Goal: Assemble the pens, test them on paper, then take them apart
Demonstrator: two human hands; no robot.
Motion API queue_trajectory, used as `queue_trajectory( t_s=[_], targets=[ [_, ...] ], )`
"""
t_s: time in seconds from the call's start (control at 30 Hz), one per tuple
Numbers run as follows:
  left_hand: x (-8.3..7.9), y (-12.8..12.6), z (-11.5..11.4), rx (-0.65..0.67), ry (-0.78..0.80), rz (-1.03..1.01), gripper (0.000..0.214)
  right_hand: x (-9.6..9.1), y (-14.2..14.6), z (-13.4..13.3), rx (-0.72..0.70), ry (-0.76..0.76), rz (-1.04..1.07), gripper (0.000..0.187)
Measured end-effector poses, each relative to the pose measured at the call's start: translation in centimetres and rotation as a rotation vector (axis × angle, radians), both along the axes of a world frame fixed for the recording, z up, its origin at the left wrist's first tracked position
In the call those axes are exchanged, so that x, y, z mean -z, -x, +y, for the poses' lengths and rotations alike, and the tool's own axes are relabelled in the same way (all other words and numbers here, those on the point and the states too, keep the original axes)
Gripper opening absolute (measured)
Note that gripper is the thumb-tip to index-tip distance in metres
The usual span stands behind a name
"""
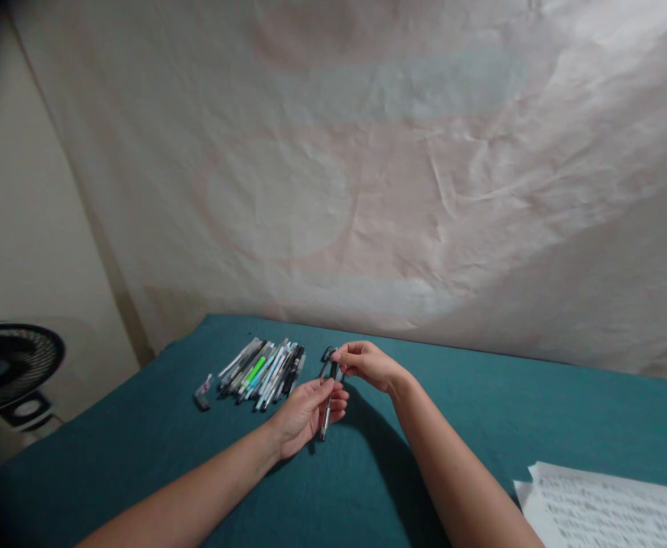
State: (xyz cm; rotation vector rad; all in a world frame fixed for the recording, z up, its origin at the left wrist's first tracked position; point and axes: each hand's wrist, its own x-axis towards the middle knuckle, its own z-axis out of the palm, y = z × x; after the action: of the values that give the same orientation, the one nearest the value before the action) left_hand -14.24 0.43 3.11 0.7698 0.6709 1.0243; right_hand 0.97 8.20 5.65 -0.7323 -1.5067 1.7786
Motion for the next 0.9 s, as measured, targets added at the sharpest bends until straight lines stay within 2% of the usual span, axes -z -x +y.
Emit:
queue_trajectory(
  t_s=[0.17,0.4,0.6,0.7,0.9],
  targets=[
    [-0.04,0.02,-0.05,0.010,-0.001,-0.007,0.023,-0.51,-0.16,-0.41,-0.091,0.017,0.060,0.024],
    [-0.24,-0.12,-0.19,0.009,-0.007,0.010,0.023,0.32,0.26,0.14,-0.017,0.005,0.030,0.017],
    [-0.34,-0.22,-0.40,0.044,-0.020,-0.011,0.024,-0.16,-0.26,-0.17,-0.084,0.063,0.092,0.016],
    [-0.30,-0.21,-0.39,0.047,-0.012,-0.027,0.024,-0.37,-0.37,-0.34,-0.109,0.067,0.102,0.021],
    [-0.32,-0.14,-0.32,0.039,0.000,-0.022,0.023,0.22,-0.05,0.07,-0.040,0.055,0.032,0.018]
  ],
)
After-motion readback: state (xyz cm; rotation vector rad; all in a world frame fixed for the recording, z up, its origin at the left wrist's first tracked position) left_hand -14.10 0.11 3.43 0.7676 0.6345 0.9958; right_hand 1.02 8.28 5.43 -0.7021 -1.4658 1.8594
